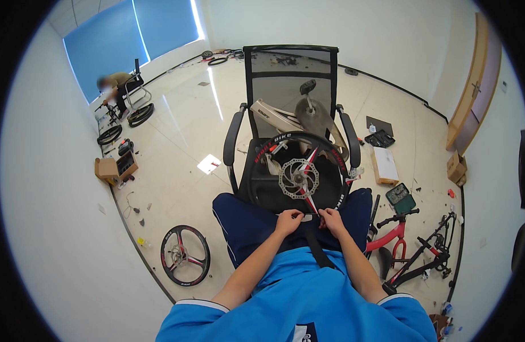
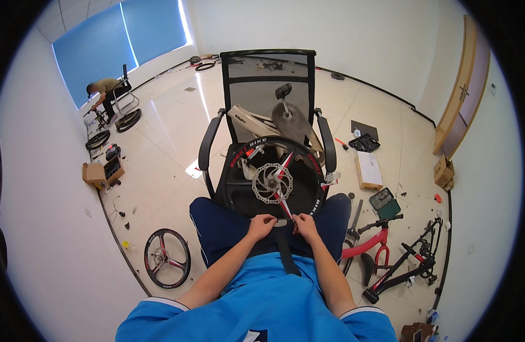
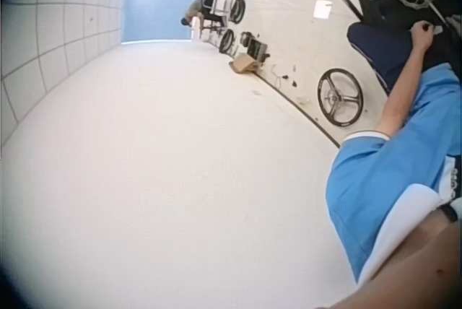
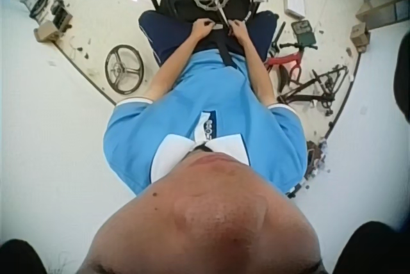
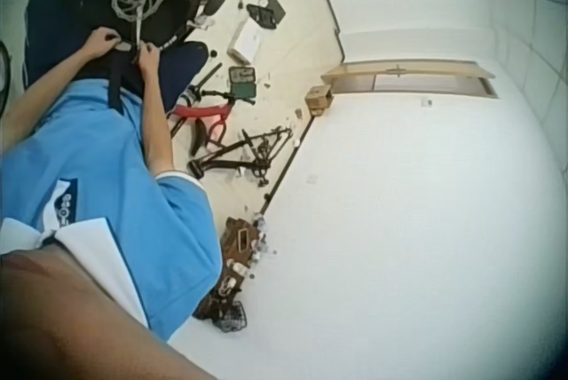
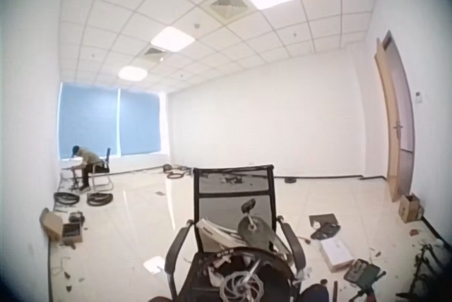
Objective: The person is assembling a bicycle wheel by hand, focusing on the hub and disc brake rotor area. They repeatedly insert and adjust small components, likely bearings or spacers, into the hub while holding the wheel steady on their lap.
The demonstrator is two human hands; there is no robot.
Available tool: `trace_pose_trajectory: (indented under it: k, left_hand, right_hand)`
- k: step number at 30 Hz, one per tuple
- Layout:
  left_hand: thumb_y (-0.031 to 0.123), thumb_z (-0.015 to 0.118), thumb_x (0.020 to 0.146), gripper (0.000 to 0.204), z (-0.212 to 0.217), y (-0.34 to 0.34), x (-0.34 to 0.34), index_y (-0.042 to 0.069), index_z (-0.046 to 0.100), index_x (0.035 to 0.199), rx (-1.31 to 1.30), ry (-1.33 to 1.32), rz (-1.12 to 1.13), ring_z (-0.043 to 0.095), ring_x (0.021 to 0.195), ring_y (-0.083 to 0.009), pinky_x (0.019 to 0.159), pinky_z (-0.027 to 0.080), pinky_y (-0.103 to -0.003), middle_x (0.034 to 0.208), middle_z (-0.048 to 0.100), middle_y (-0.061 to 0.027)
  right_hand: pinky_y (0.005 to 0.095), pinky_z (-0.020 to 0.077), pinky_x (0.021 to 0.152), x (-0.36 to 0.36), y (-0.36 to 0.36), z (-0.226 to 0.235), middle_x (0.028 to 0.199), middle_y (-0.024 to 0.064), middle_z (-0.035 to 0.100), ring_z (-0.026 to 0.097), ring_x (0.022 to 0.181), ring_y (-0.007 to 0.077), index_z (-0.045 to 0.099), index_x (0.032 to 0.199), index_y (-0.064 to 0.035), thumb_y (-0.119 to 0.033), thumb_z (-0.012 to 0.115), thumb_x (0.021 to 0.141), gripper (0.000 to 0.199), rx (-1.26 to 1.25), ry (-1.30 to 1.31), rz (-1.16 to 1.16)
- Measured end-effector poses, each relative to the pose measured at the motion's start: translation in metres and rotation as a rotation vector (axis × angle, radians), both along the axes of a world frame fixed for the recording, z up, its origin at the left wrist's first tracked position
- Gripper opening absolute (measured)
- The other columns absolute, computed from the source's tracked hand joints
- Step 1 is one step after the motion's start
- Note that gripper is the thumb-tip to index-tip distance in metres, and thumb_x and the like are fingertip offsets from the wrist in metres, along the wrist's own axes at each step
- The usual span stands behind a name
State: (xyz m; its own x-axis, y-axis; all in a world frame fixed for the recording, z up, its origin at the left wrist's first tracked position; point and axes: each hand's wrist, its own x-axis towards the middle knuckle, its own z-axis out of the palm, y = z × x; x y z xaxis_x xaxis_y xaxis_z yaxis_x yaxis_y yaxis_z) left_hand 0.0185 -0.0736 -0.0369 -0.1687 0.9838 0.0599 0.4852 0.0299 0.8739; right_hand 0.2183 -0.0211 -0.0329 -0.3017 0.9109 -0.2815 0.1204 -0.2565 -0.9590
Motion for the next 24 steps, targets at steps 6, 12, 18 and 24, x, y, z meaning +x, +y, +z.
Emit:
trace_pose_trajectory:
  k: [6, 12, 18, 24]
  left_hand:
    - [0.030, 0.066, 0.083, 0.028, 0.002, 0.000, 0.001, 0.006, 0.074, 0.093, -0.008, -0.007, 0.002, 0.070, 0.081, -0.0275, 0.072, 0.053, -0.035, 0.086, 0.072, -0.0141]
    - [0.031, 0.065, 0.086, 0.029, -0.002, 0.001, 0.000, 0.004, 0.073, 0.094, -0.002, -0.042, -0.009, 0.069, 0.078, -0.0253, 0.071, 0.052, -0.034, 0.084, 0.072, -0.0128]
    - [0.031, 0.064, 0.087, 0.030, -0.001, 0.002, 0.000, 0.003, 0.073, 0.094, -0.004, -0.033, -0.018, 0.069, 0.076, -0.0231, 0.069, 0.051, -0.033, 0.082, 0.072, -0.0120]
    - [0.034, 0.064, 0.086, 0.032, 0.006, 0.000, 0.000, 0.005, 0.074, 0.093, -0.043, -0.026, -0.022, 0.069, 0.081, -0.0281, 0.072, 0.053, -0.036, 0.084, 0.072, -0.0142]
  right_hand:
    - [0.0291, 0.0492, 0.051, 0.000, 0.000, 0.000, 0.063, 0.0041, 0.053, 0.055, 0.051, 0.0146, 0.055, 0.076, -0.0043, -0.024, 0.058, 0.095, 0.028, 0.009, -0.001, -0.001]
    - [0.0293, 0.0493, 0.052, 0.000, 0.000, 0.000, 0.062, 0.0042, 0.053, 0.055, 0.051, 0.0146, 0.055, 0.076, -0.0040, -0.024, 0.058, 0.096, 0.028, 0.002, 0.005, 0.001]
    - [0.0291, 0.0494, 0.052, 0.000, -0.001, 0.001, 0.062, 0.0044, 0.053, 0.054, 0.051, 0.0145, 0.055, 0.076, -0.0037, -0.024, 0.058, 0.096, 0.028, 0.010, -0.001, 0.003]
    - [0.0288, 0.0496, 0.053, 0.000, -0.002, 0.005, 0.062, 0.0044, 0.053, 0.055, 0.051, 0.0146, 0.055, 0.076, -0.0037, -0.025, 0.059, 0.095, 0.029, 0.004, 0.002, 0.003]
